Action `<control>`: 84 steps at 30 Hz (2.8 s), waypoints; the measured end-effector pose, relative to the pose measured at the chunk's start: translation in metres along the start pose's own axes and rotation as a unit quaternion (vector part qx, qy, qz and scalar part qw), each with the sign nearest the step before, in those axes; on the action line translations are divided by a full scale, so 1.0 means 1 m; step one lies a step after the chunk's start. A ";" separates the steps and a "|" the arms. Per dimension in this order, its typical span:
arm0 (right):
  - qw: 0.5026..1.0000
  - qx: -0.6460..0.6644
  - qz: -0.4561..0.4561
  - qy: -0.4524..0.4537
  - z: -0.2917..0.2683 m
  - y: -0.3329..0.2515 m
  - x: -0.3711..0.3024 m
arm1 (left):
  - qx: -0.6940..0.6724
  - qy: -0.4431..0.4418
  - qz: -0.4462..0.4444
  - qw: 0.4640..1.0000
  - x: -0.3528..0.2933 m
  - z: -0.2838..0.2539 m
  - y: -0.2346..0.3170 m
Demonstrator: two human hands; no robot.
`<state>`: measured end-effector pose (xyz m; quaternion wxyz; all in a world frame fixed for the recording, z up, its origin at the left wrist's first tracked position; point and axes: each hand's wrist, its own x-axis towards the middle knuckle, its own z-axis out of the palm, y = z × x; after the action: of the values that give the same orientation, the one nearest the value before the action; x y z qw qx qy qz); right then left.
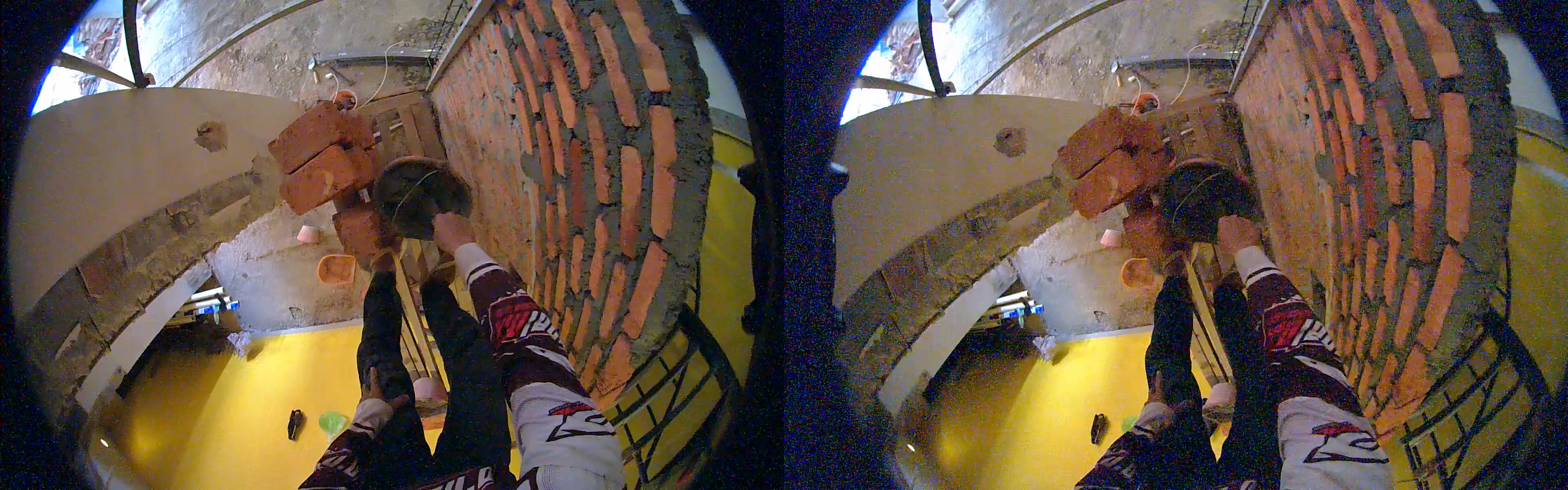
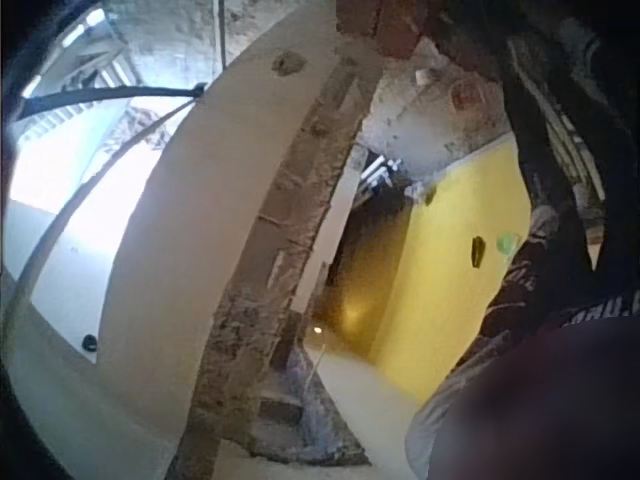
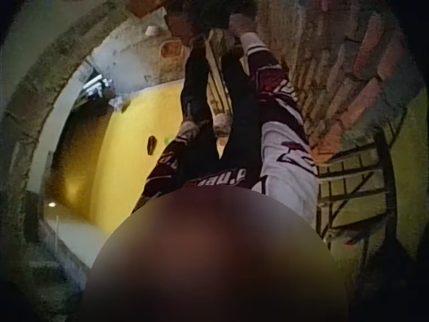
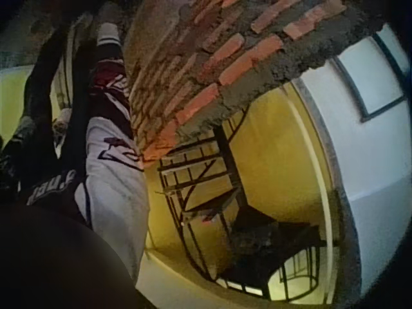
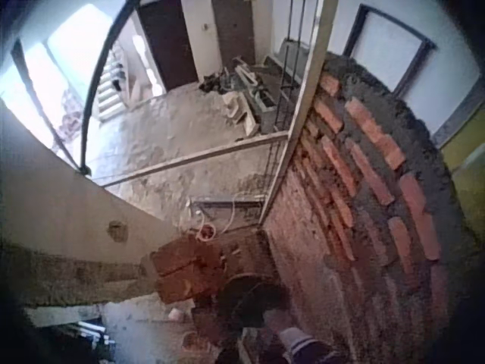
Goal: The person builds a brick wall by repeatedly scooping mortar from a bucket with a trowel, spreading it on the wall, and placing bricks. The person also uses a string line to align the bricks and taps them into position.
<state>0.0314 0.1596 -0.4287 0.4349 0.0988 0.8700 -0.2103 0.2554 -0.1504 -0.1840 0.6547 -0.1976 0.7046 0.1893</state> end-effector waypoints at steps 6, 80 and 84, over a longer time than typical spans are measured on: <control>0.991 0.083 -0.100 0.041 0.025 0.053 -0.013 | -0.017 0.021 0.024 0.999 0.000 -0.002 0.005; 0.994 -0.008 0.056 0.091 -0.051 0.009 -0.045 | -0.162 0.203 0.143 0.955 0.051 -0.016 -0.024; 0.997 0.000 0.008 0.080 -0.026 -0.010 -0.014 | -0.153 0.209 0.067 0.963 0.060 -0.011 -0.047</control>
<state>0.0176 0.1629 -0.4011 0.3655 0.1220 0.9013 -0.1980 0.2668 -0.1975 -0.2430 0.4405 -0.2833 0.8001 0.2925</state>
